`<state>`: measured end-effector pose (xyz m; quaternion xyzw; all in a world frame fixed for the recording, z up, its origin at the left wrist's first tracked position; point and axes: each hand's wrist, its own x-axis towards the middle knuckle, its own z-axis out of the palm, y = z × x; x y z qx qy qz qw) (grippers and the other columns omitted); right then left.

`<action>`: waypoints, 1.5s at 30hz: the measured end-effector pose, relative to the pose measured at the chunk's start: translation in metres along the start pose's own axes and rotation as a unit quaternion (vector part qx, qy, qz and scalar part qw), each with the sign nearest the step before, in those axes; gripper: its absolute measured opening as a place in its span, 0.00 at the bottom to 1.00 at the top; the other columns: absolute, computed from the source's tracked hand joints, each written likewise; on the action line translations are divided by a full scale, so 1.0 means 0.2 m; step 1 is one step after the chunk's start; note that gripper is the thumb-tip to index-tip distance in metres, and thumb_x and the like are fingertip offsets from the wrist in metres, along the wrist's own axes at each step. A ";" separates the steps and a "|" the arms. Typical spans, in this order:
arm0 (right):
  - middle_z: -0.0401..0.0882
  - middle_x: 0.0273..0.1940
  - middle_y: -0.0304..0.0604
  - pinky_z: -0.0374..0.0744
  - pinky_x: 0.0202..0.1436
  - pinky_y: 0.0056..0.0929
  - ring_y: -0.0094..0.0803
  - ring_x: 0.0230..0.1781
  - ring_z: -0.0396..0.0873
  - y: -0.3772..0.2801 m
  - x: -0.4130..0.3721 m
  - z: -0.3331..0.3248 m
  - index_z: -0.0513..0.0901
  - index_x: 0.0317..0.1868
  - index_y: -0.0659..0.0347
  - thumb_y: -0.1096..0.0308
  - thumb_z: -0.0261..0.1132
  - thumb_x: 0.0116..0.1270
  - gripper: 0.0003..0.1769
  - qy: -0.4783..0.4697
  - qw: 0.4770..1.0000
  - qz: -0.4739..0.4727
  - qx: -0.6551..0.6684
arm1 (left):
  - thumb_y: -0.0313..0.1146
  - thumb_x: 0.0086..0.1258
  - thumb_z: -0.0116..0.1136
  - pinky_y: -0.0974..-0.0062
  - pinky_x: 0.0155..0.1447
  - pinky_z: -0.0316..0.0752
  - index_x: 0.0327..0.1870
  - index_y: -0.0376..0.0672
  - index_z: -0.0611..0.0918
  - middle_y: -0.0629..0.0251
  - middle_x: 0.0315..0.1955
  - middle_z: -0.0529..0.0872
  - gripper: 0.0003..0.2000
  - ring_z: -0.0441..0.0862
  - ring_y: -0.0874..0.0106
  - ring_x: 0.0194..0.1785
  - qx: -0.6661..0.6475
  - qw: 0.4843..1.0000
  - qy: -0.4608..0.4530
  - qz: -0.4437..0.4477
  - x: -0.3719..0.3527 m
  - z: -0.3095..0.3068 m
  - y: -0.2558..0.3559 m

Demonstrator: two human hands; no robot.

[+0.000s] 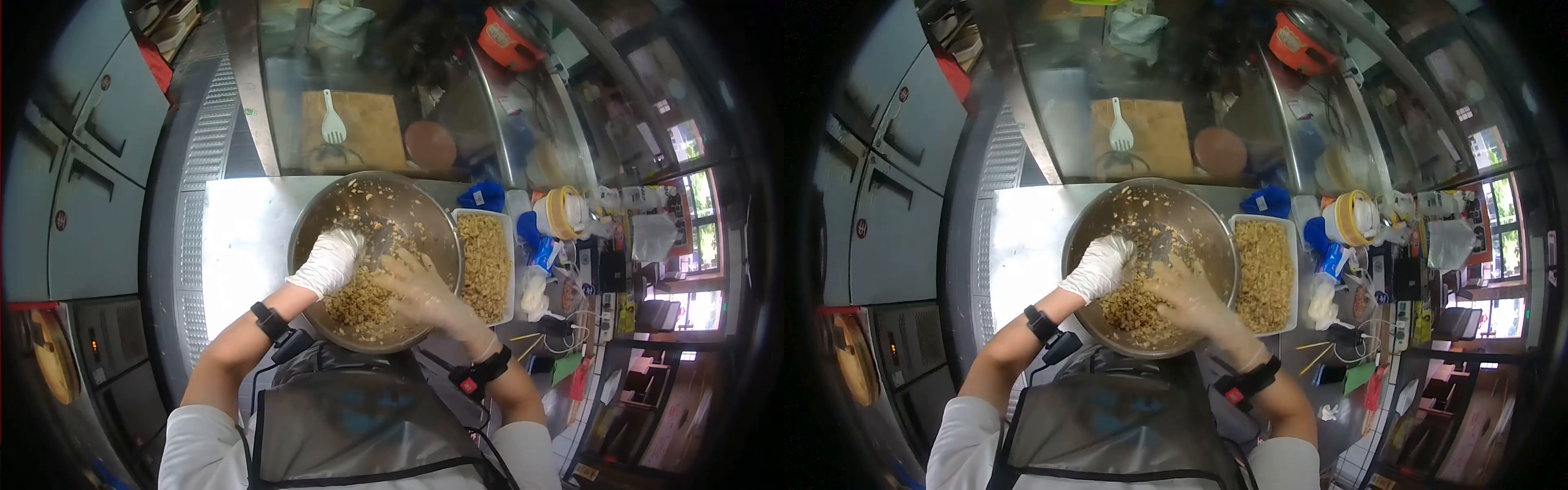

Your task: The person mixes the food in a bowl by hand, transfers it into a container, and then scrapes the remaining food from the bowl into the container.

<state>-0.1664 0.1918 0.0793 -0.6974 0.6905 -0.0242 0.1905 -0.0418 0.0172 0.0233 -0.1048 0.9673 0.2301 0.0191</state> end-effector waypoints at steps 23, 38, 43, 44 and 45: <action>0.51 0.73 0.55 0.54 0.73 0.49 0.51 0.72 0.53 0.06 0.05 0.21 0.52 0.75 0.53 0.34 0.40 0.71 0.42 -0.017 0.598 0.232 0.767 | 0.26 0.60 0.59 0.61 0.58 0.72 0.49 0.44 0.80 0.56 0.49 0.80 0.15 0.77 0.57 0.53 -0.240 0.916 0.212 0.241 -0.02 -0.26 0.30; 0.60 0.69 0.56 0.67 0.67 0.42 0.46 0.67 0.65 0.12 0.09 0.13 0.57 0.72 0.60 0.39 0.42 0.74 0.38 0.029 0.453 0.142 0.880 | 0.30 0.61 0.62 0.62 0.53 0.74 0.48 0.43 0.79 0.56 0.46 0.81 0.14 0.78 0.56 0.49 -0.253 0.912 0.182 0.266 0.00 -0.20 0.30; 0.57 0.71 0.53 0.59 0.71 0.49 0.47 0.70 0.60 -0.14 0.05 -0.13 0.54 0.74 0.55 0.31 0.38 0.70 0.44 0.089 0.595 0.077 0.795 | 0.33 0.60 0.63 0.62 0.49 0.74 0.42 0.42 0.81 0.57 0.39 0.80 0.11 0.77 0.57 0.42 -0.270 0.898 0.104 0.331 0.00 -0.07 0.34; 0.53 0.73 0.54 0.55 0.72 0.54 0.49 0.72 0.57 -0.17 0.04 -0.16 0.52 0.75 0.53 0.31 0.39 0.70 0.44 0.110 0.646 0.045 0.754 | 0.33 0.60 0.63 0.62 0.49 0.74 0.42 0.42 0.81 0.57 0.39 0.80 0.11 0.77 0.57 0.42 -0.270 0.898 0.103 0.331 0.01 0.00 0.28; 0.53 0.73 0.54 0.55 0.72 0.54 0.49 0.72 0.57 -0.13 0.05 -0.13 0.52 0.75 0.53 0.31 0.39 0.70 0.44 0.108 0.645 0.046 0.755 | 0.33 0.60 0.62 0.62 0.48 0.74 0.40 0.41 0.81 0.57 0.36 0.79 0.09 0.77 0.58 0.40 -0.217 0.920 0.100 0.312 0.02 0.08 0.21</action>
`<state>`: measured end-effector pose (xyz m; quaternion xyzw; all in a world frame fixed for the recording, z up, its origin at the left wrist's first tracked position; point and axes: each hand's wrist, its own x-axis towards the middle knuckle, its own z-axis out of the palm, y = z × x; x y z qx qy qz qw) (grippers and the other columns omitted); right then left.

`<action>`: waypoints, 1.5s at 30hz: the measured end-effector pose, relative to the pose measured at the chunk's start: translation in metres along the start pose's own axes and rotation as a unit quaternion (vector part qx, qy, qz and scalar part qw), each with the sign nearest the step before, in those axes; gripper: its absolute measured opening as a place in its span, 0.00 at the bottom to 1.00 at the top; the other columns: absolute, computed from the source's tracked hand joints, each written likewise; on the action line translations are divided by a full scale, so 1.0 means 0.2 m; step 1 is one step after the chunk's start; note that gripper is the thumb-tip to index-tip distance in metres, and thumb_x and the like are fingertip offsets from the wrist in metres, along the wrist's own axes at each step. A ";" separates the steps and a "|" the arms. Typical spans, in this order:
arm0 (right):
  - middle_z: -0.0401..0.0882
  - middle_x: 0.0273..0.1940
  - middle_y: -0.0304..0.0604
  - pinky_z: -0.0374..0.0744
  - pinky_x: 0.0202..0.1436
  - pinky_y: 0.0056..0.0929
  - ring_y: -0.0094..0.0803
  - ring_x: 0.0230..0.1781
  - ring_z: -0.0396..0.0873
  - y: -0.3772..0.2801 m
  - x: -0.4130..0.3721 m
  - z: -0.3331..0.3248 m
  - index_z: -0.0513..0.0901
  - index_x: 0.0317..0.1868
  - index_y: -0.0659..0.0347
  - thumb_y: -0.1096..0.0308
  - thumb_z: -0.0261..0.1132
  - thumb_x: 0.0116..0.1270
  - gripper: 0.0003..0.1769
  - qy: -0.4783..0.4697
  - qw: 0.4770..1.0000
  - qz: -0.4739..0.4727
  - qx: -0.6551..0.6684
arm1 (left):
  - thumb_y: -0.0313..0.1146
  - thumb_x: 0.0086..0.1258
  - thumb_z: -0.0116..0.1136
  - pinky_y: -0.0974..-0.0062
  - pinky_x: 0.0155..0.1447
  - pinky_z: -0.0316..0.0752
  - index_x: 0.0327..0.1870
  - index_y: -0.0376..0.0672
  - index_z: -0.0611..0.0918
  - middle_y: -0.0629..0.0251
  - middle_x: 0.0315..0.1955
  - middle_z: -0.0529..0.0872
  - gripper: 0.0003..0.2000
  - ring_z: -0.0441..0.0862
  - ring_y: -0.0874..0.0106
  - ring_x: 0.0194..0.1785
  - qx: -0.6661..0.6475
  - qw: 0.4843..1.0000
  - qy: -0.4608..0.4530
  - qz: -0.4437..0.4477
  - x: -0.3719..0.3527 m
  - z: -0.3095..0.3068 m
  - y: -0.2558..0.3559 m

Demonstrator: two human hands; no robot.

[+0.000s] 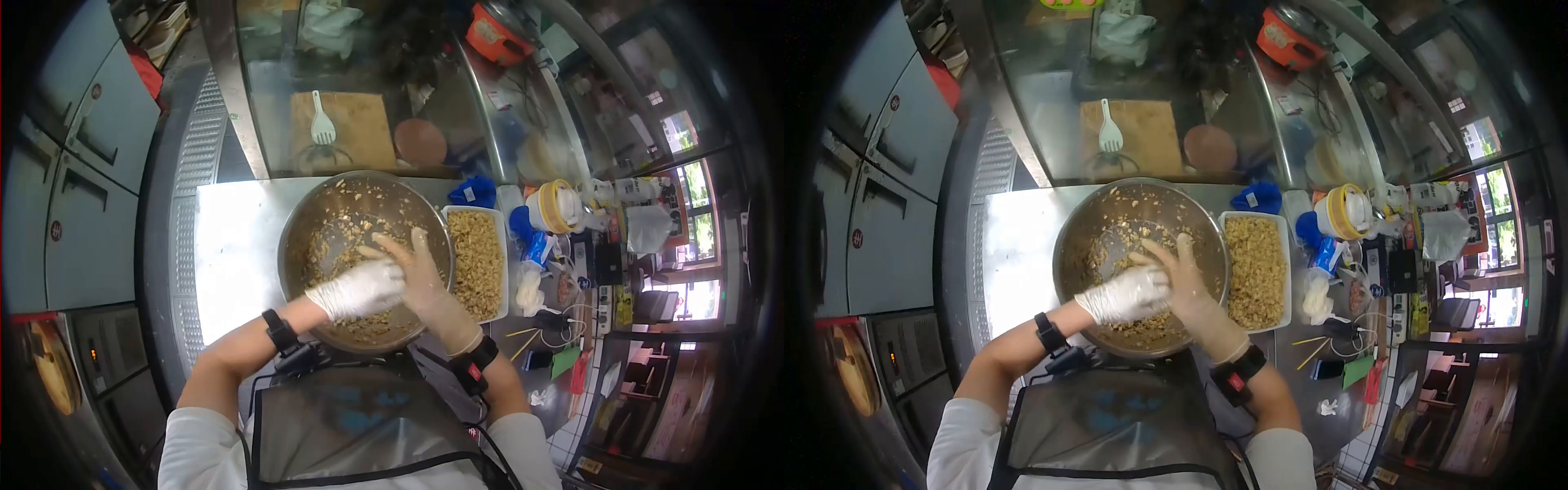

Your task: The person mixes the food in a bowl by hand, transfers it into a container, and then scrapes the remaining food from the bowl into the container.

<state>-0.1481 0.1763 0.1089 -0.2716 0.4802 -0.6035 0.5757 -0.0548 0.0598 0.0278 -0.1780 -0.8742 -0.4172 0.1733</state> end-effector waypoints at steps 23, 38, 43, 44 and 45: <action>0.46 0.75 0.55 0.50 0.72 0.59 0.59 0.74 0.49 0.14 0.02 -0.15 0.58 0.74 0.44 0.41 0.56 0.67 0.38 0.034 0.900 -0.049 -0.432 | 0.30 0.58 0.56 0.60 0.43 0.76 0.40 0.42 0.81 0.55 0.33 0.82 0.10 0.81 0.56 0.40 0.301 0.913 0.000 -0.276 -0.17 -0.20 -0.15; 0.57 0.71 0.47 0.43 0.70 0.71 0.58 0.75 0.43 0.10 -0.09 -0.06 0.73 0.63 0.44 0.52 0.69 0.55 0.33 -0.117 0.610 -0.069 -0.780 | 0.32 0.59 0.57 0.59 0.43 0.75 0.34 0.42 0.77 0.55 0.28 0.78 0.06 0.80 0.56 0.38 0.246 0.938 -0.119 -0.216 -0.21 -0.08 -0.16; 0.63 0.68 0.48 0.46 0.70 0.71 0.55 0.74 0.48 0.13 -0.11 -0.10 0.74 0.61 0.43 0.54 0.69 0.56 0.31 -0.119 0.587 -0.068 -0.798 | 0.34 0.63 0.56 0.59 0.48 0.76 0.42 0.41 0.80 0.55 0.35 0.81 0.10 0.80 0.54 0.41 0.189 0.973 -0.001 -0.134 -0.05 -0.19 0.02; 0.63 0.68 0.49 0.45 0.71 0.68 0.54 0.73 0.51 0.16 -0.09 -0.13 0.76 0.59 0.43 0.53 0.69 0.55 0.29 -0.131 0.558 -0.093 -0.814 | 0.33 0.63 0.56 0.59 0.52 0.75 0.42 0.41 0.80 0.54 0.41 0.81 0.09 0.79 0.53 0.46 0.059 0.993 -0.007 -0.097 0.03 -0.24 0.11; 0.63 0.68 0.49 0.45 0.71 0.68 0.54 0.73 0.51 0.22 -0.07 -0.15 0.76 0.59 0.43 0.53 0.69 0.55 0.29 -0.132 0.557 -0.095 -0.815 | 0.31 0.63 0.57 0.59 0.54 0.74 0.45 0.42 0.79 0.52 0.45 0.80 0.11 0.77 0.54 0.51 0.008 0.998 0.002 -0.059 0.06 -0.21 0.14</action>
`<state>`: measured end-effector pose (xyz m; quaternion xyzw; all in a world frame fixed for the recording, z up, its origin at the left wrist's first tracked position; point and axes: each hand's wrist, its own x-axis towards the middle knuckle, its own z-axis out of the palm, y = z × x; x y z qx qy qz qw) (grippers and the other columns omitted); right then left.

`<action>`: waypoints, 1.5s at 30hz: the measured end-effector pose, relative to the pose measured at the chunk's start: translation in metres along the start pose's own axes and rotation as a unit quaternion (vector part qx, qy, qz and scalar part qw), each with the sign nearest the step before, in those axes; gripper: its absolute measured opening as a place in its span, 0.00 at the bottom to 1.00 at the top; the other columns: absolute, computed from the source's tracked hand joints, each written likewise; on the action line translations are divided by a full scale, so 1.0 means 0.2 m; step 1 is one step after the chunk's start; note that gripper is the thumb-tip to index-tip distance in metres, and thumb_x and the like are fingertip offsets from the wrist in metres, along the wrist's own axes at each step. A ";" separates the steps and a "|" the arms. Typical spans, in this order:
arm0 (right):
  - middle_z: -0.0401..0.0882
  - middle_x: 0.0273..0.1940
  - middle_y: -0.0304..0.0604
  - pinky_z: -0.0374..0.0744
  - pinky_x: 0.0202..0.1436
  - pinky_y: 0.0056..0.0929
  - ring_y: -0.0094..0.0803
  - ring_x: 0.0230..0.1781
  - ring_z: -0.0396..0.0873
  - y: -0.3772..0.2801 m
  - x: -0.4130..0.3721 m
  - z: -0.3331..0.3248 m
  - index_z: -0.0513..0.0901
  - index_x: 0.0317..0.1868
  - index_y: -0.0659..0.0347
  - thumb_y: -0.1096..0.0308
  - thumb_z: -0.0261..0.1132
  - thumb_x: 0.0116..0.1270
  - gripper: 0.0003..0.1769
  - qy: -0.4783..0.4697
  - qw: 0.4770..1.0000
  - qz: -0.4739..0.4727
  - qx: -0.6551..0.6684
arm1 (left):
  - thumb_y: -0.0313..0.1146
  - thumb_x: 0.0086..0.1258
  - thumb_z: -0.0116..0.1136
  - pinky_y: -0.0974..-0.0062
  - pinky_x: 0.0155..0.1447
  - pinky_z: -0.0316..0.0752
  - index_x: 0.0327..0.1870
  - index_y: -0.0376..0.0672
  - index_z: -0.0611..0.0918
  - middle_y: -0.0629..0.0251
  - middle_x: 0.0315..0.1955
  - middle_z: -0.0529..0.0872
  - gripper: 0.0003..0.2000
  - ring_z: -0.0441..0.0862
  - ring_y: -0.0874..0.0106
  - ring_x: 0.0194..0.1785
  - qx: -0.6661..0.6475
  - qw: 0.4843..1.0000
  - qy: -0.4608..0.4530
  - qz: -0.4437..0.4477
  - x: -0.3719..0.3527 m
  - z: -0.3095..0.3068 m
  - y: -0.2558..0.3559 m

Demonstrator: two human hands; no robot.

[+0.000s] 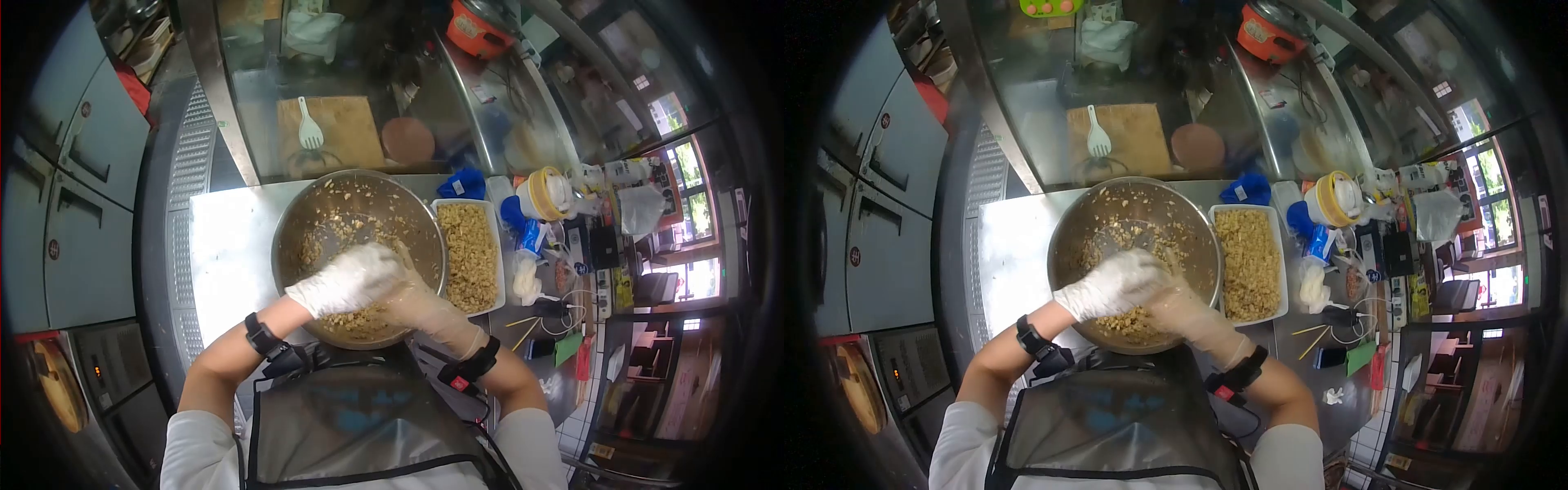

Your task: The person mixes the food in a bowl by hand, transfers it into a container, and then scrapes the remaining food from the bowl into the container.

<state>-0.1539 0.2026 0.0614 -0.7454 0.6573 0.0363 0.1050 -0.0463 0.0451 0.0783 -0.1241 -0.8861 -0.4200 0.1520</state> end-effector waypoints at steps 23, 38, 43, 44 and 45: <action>0.51 0.73 0.56 0.46 0.73 0.58 0.51 0.75 0.45 -0.03 0.07 -0.08 0.64 0.70 0.55 0.54 0.67 0.56 0.42 -0.122 0.959 0.152 0.205 | 0.33 0.59 0.60 0.61 0.51 0.73 0.38 0.42 0.81 0.58 0.34 0.81 0.08 0.79 0.57 0.44 0.142 0.981 -0.101 -0.085 -0.07 0.04 -0.19; 0.68 0.66 0.50 0.68 0.66 0.31 0.38 0.65 0.70 -0.02 -0.09 0.02 0.65 0.69 0.61 0.69 0.65 0.60 0.36 0.109 0.801 0.275 0.520 | 0.25 0.62 0.54 0.61 0.42 0.76 0.35 0.41 0.77 0.55 0.29 0.79 0.02 0.80 0.53 0.37 0.192 0.965 -0.065 -0.166 -0.15 0.22 -0.12; 0.73 0.62 0.50 0.71 0.63 0.30 0.37 0.61 0.73 -0.02 -0.14 -0.02 0.67 0.67 0.61 0.71 0.62 0.64 0.30 0.195 0.839 0.210 0.462 | 0.35 0.72 0.51 0.66 0.49 0.77 0.49 0.37 0.79 0.49 0.38 0.83 0.12 0.82 0.59 0.42 -0.115 0.915 0.153 -0.356 -0.21 0.24 -0.01; 0.73 0.60 0.50 0.74 0.60 0.34 0.40 0.58 0.74 -0.07 -0.13 -0.03 0.70 0.64 0.60 0.70 0.62 0.63 0.27 0.230 0.864 0.157 0.419 | 0.35 0.72 0.51 0.66 0.49 0.77 0.49 0.37 0.79 0.49 0.38 0.83 0.12 0.82 0.59 0.42 -0.104 0.917 0.150 -0.354 -0.20 0.27 0.00; 0.73 0.58 0.50 0.76 0.57 0.38 0.44 0.55 0.76 -0.13 -0.11 -0.07 0.72 0.60 0.59 0.69 0.62 0.63 0.24 0.265 0.884 0.106 0.370 | 0.43 0.74 0.48 0.66 0.53 0.76 0.51 0.38 0.79 0.52 0.43 0.83 0.17 0.81 0.63 0.46 -0.304 0.846 0.217 -0.380 -0.19 0.33 -0.02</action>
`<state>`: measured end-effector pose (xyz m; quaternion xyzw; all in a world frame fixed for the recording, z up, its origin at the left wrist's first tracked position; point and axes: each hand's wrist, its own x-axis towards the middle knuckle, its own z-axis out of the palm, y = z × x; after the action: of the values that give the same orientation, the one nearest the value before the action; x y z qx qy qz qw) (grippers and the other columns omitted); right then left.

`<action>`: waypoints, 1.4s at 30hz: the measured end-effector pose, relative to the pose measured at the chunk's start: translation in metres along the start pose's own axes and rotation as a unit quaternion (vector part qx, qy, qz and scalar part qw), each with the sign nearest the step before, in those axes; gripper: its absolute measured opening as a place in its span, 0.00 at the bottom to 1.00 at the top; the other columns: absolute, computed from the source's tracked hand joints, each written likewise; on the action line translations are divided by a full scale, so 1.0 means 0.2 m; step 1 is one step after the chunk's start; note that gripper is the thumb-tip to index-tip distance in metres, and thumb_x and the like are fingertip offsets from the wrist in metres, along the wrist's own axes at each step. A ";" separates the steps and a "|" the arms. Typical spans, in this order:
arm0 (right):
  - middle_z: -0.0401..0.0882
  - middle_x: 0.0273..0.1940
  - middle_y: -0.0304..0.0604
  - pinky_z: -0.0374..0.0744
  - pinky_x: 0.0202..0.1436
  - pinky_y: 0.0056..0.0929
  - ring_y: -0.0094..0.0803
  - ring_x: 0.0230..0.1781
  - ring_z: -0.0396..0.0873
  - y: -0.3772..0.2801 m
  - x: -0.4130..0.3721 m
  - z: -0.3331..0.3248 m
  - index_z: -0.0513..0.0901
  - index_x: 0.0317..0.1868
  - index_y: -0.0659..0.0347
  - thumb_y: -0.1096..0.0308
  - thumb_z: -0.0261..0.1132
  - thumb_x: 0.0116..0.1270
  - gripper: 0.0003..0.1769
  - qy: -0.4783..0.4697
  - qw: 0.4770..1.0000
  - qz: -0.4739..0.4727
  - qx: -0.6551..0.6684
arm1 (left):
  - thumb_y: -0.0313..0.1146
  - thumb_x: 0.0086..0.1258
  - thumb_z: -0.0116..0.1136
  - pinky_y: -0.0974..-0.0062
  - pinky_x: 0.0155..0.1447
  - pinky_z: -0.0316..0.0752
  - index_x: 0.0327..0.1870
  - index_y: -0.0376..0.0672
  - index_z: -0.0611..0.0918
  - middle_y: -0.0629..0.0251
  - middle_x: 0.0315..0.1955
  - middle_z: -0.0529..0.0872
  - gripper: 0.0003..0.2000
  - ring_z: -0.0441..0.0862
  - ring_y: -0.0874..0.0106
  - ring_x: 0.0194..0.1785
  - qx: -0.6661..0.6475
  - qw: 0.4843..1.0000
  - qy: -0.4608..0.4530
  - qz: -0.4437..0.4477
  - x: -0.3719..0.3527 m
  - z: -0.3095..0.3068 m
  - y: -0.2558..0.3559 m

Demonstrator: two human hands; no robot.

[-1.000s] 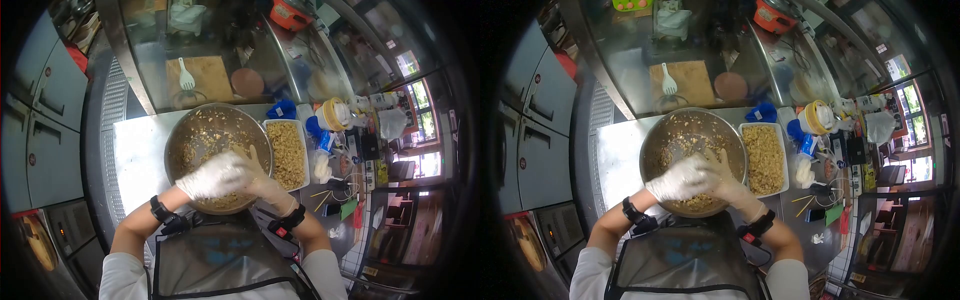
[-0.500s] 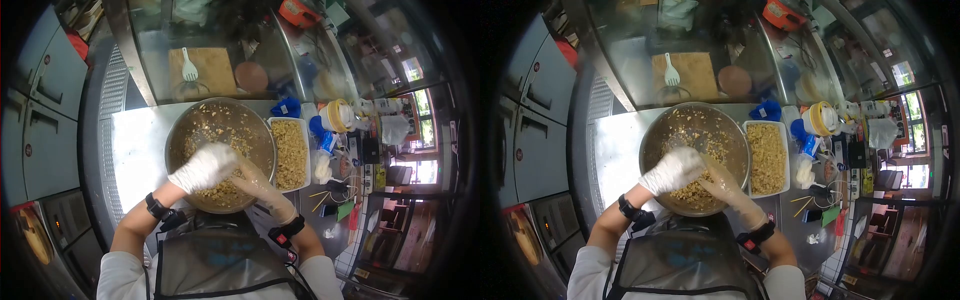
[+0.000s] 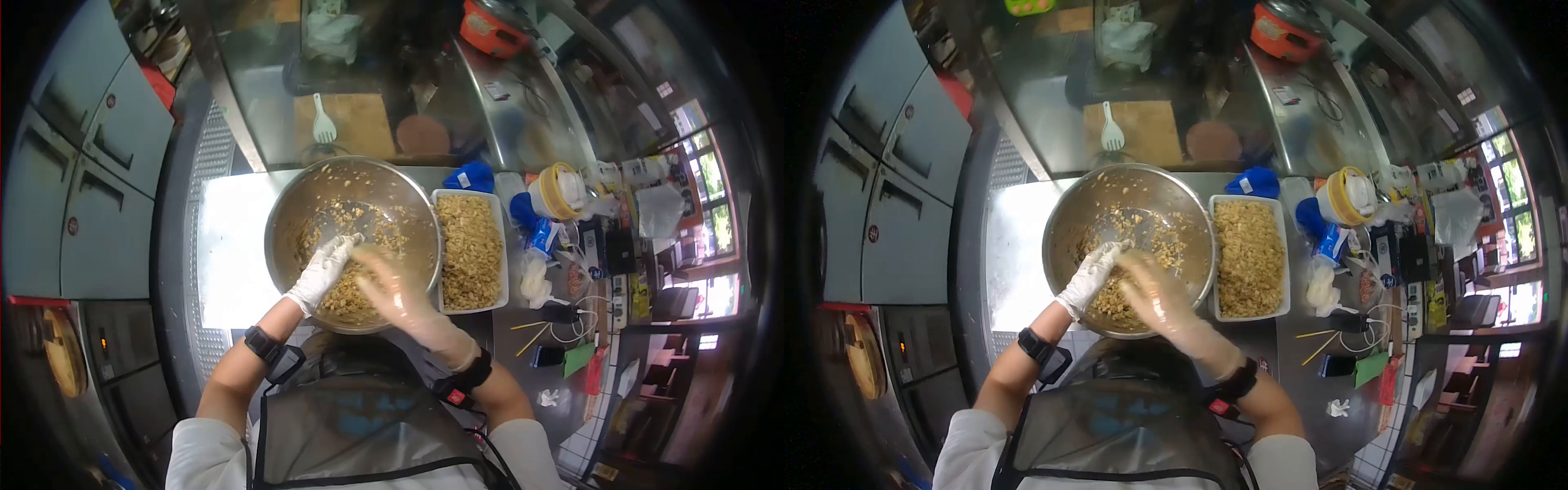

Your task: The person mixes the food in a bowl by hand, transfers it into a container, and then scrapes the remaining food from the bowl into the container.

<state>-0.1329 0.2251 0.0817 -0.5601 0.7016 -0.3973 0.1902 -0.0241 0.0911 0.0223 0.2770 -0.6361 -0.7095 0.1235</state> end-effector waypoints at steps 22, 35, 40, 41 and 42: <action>0.77 0.49 0.57 0.77 0.52 0.44 0.51 0.47 0.78 0.62 0.08 -0.37 0.75 0.55 0.65 0.68 0.61 0.61 0.22 0.151 0.950 -0.056 -0.268 | 0.45 0.72 0.52 0.76 0.50 0.73 0.56 0.39 0.77 0.62 0.42 0.83 0.20 0.80 0.74 0.42 -0.181 0.937 0.291 -0.073 -0.66 -0.07 -0.01; 0.81 0.50 0.51 0.75 0.56 0.40 0.47 0.51 0.78 0.43 -0.08 -0.48 0.82 0.51 0.58 0.63 0.60 0.64 0.17 0.014 0.992 0.009 -0.128 | 0.48 0.69 0.56 0.78 0.45 0.72 0.54 0.45 0.79 0.65 0.39 0.83 0.20 0.76 0.77 0.38 -0.114 0.908 0.382 -0.130 -0.79 -0.05 -0.18; 0.79 0.53 0.51 0.74 0.58 0.37 0.46 0.54 0.77 0.32 -0.16 -0.43 0.80 0.53 0.58 0.64 0.59 0.66 0.17 -0.035 0.997 0.003 -0.071 | 0.47 0.69 0.56 0.80 0.40 0.72 0.51 0.46 0.81 0.67 0.36 0.83 0.17 0.75 0.81 0.31 -0.111 0.929 0.335 -0.115 -0.82 -0.14 -0.15; 0.79 0.53 0.51 0.74 0.59 0.37 0.46 0.54 0.77 0.28 -0.17 -0.38 0.80 0.54 0.58 0.65 0.58 0.66 0.17 -0.055 0.997 0.010 -0.050 | 0.47 0.69 0.56 0.80 0.40 0.72 0.51 0.46 0.81 0.67 0.36 0.83 0.17 0.75 0.81 0.31 -0.113 0.929 0.334 -0.114 -0.84 -0.18 -0.15; 0.80 0.53 0.51 0.73 0.59 0.37 0.46 0.55 0.77 0.21 -0.19 -0.34 0.80 0.54 0.58 0.64 0.58 0.67 0.17 -0.063 0.997 0.033 -0.022 | 0.47 0.69 0.57 0.81 0.39 0.72 0.51 0.45 0.81 0.67 0.36 0.83 0.18 0.75 0.81 0.31 -0.115 0.928 0.336 -0.113 -0.87 -0.23 -0.16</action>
<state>-0.1968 0.2861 0.0850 -0.5646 0.7148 -0.3390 0.2351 0.1495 0.1500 0.0316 0.5530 -0.4357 -0.6527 0.2799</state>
